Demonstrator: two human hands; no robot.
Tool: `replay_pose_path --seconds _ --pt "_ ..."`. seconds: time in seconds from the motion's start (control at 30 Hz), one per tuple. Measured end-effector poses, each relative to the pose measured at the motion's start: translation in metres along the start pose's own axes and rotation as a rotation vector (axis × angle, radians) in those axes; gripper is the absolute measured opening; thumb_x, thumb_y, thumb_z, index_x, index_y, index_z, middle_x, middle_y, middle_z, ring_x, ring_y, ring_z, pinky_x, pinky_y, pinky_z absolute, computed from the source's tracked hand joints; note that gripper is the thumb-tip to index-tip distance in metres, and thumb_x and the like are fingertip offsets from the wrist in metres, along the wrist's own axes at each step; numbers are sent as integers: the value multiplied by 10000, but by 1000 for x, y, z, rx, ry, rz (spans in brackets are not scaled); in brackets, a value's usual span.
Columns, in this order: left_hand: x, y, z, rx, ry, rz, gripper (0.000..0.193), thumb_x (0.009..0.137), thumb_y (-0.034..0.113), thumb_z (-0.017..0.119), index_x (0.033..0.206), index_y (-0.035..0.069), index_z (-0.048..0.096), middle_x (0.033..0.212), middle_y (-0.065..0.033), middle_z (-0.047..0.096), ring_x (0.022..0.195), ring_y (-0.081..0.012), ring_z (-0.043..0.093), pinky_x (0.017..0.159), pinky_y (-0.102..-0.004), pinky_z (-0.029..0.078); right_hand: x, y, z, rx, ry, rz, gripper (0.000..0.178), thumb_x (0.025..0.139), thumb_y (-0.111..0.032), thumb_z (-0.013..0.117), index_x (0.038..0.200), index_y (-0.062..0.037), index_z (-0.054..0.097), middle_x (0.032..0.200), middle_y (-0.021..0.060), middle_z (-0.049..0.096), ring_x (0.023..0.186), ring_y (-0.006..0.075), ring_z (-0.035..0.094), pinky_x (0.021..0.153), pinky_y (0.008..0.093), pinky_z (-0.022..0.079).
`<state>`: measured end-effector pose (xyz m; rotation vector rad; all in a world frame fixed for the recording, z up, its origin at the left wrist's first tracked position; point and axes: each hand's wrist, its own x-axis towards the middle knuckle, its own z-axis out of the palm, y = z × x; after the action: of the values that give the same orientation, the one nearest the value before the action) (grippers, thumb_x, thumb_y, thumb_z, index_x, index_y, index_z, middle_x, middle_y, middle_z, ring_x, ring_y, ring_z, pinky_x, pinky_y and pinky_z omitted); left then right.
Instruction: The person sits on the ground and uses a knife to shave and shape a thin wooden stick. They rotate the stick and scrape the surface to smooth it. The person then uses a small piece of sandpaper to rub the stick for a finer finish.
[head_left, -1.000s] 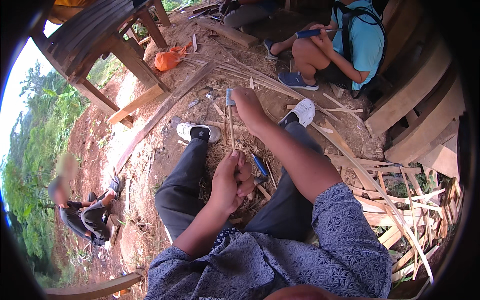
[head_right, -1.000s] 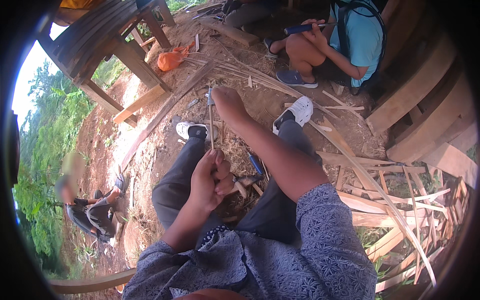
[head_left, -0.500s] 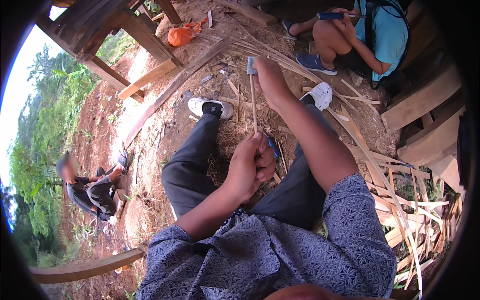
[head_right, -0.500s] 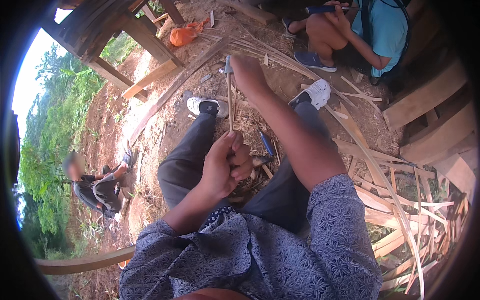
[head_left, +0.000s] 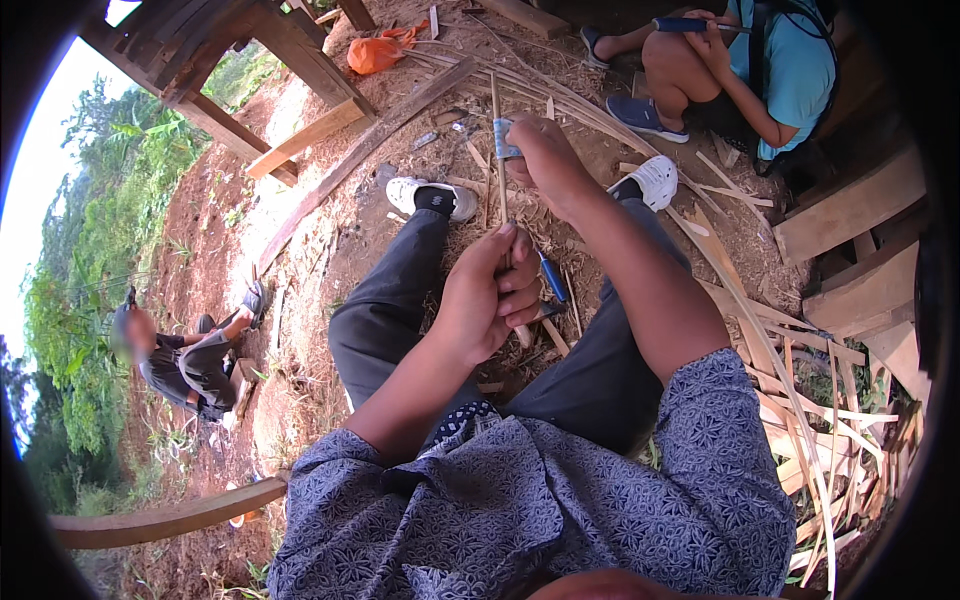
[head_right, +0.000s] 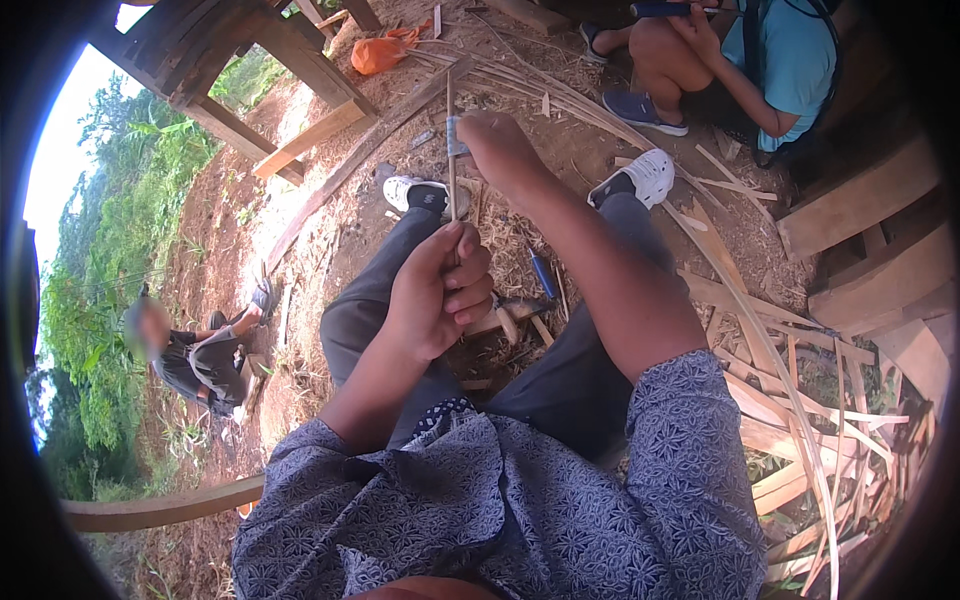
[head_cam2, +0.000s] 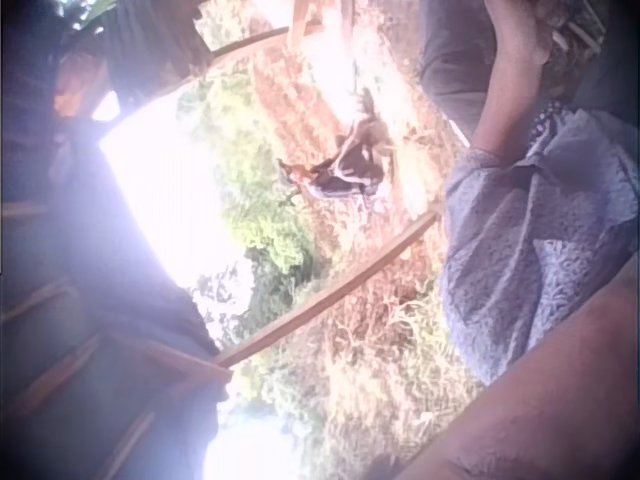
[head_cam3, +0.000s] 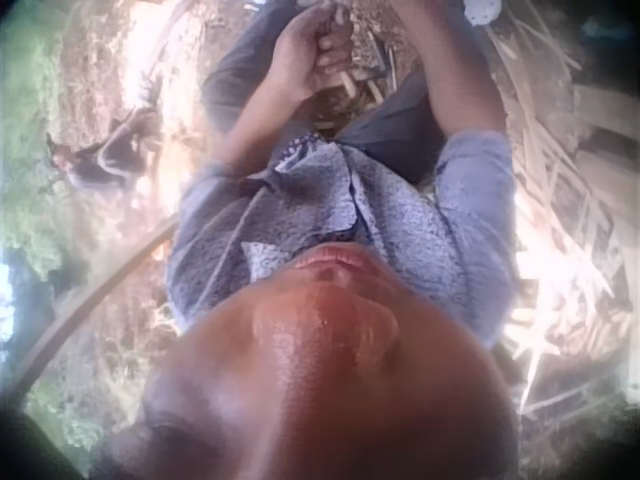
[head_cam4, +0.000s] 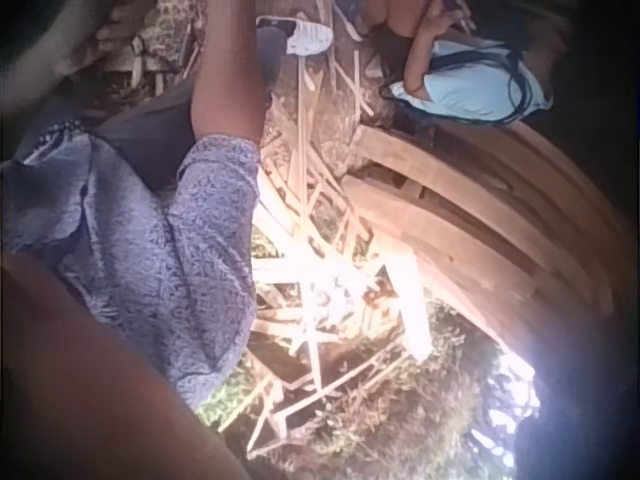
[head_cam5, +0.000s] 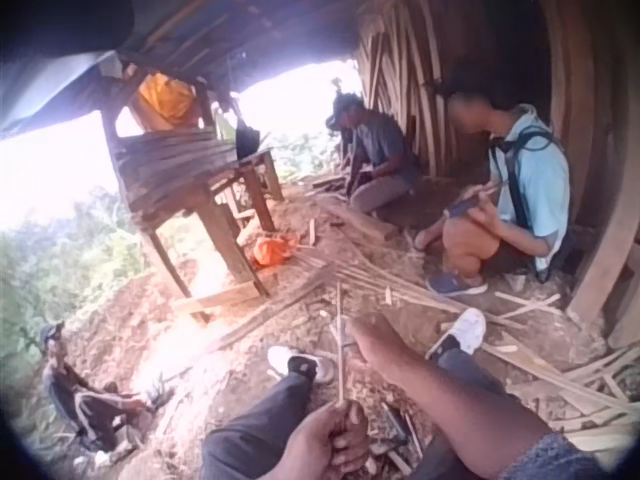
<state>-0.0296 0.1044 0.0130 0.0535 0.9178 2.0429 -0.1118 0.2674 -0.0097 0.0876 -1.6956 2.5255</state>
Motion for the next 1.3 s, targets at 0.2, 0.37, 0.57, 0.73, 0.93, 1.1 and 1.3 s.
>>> replay_pose_path --seconds 0.2,0.37,0.57,0.73,0.93,1.1,1.3 --pt "9 3 -4 273 169 219 192 1035 250 389 985 92 487 632 29 358 463 -78 318 433 -245 301 0 4 -1 -109 3 -43 174 897 -163 469 727 -138 443 595 -57 374 461 42 300 427 253 208" --pt "23 17 -15 289 170 289 158 1040 225 395 970 101 462 624 31 331 469 -86 289 440 -246 273 -9 29 11 -204 -46 -150 177 900 -174 470 729 -128 465 586 -52 385 460 46 304 423 253 227" --pt "5 -10 -1 268 120 203 173 1045 237 376 938 118 440 616 32 317 459 -79 268 417 -237 250 20 1 -21 -124 132 -82 209 907 -192 473 709 -128 469 596 -62 383 444 54 307 419 256 223" --pt "18 6 -7 184 155 288 175 1043 235 365 926 128 438 612 45 304 458 -75 256 418 -241 242 7 33 2 -310 -11 -270 201 902 -186 486 710 -130 468 636 -60 402 466 51 326 439 240 234" --pt "18 14 -23 164 68 316 221 1039 267 347 904 120 441 572 59 319 407 -91 256 392 -239 250 -4 23 7 -101 21 -104 211 912 -177 472 707 -127 462 581 -71 368 451 40 292 433 248 220" --pt "1 -7 -4 73 80 185 240 1033 279 326 874 139 438 539 64 290 402 -74 252 388 -251 251 19 0 -29 10 115 -39 136 904 -165 471 782 -108 494 636 -65 381 481 35 300 441 236 221" --pt "-3 -24 2 -10 9 170 258 1041 284 315 846 158 428 533 63 283 396 -67 247 385 -235 246 21 3 -16 70 74 -59 126 883 -161 486 773 -99 495 628 -43 388 468 49 298 454 231 263"
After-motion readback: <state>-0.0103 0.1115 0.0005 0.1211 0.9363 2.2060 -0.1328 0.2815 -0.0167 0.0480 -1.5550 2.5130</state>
